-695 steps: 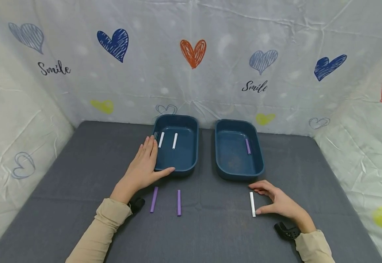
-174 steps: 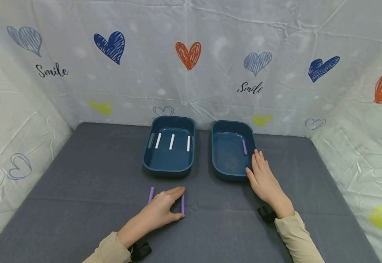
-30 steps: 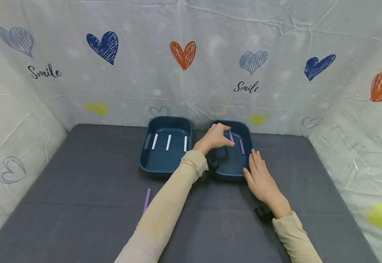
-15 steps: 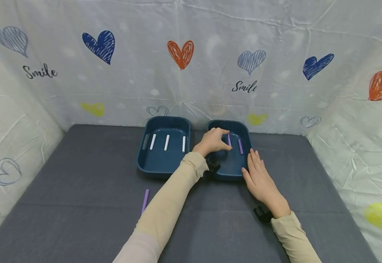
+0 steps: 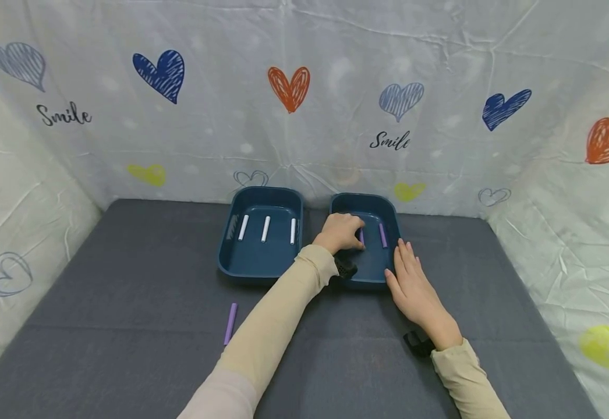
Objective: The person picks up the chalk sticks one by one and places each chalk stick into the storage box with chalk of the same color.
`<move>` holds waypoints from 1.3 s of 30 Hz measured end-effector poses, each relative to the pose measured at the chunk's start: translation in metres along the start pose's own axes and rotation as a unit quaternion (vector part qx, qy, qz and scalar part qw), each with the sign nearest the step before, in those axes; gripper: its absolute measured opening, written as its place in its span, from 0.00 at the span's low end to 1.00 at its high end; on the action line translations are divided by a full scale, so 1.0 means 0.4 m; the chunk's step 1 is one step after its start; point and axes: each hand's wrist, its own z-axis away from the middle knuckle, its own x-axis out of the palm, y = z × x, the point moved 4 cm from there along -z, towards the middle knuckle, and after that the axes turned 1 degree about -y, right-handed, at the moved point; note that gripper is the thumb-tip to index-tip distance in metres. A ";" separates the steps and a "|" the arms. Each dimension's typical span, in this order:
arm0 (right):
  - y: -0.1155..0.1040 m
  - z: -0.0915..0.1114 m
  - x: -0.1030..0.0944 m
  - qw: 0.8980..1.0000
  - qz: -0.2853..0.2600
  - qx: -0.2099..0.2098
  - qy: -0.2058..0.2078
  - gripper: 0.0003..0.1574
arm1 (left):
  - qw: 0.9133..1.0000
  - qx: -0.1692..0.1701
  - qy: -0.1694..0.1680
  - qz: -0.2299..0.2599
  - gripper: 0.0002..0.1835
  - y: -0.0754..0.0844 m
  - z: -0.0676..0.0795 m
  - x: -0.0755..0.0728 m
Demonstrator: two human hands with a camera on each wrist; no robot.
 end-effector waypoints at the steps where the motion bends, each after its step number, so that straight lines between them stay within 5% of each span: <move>1: 0.001 0.001 0.000 1.000 0.000 0.000 0.001 0.42 | 1.000 0.002 -0.003 -0.008 0.28 0.003 0.000 0.000; 7: 0.004 0.001 0.002 1.000 0.005 -0.001 0.005 0.42 | 0.999 0.000 -0.020 -0.033 0.19 0.008 -0.008 0.002; 29: 0.003 -0.002 0.003 1.000 0.008 0.000 0.006 0.42 | 0.999 -0.014 -0.032 -0.038 0.30 0.008 -0.021 0.006; 39: 0.005 -0.001 0.005 1.000 0.005 0.002 0.004 0.42 | 0.999 -0.017 -0.028 -0.025 0.24 0.009 -0.017 0.005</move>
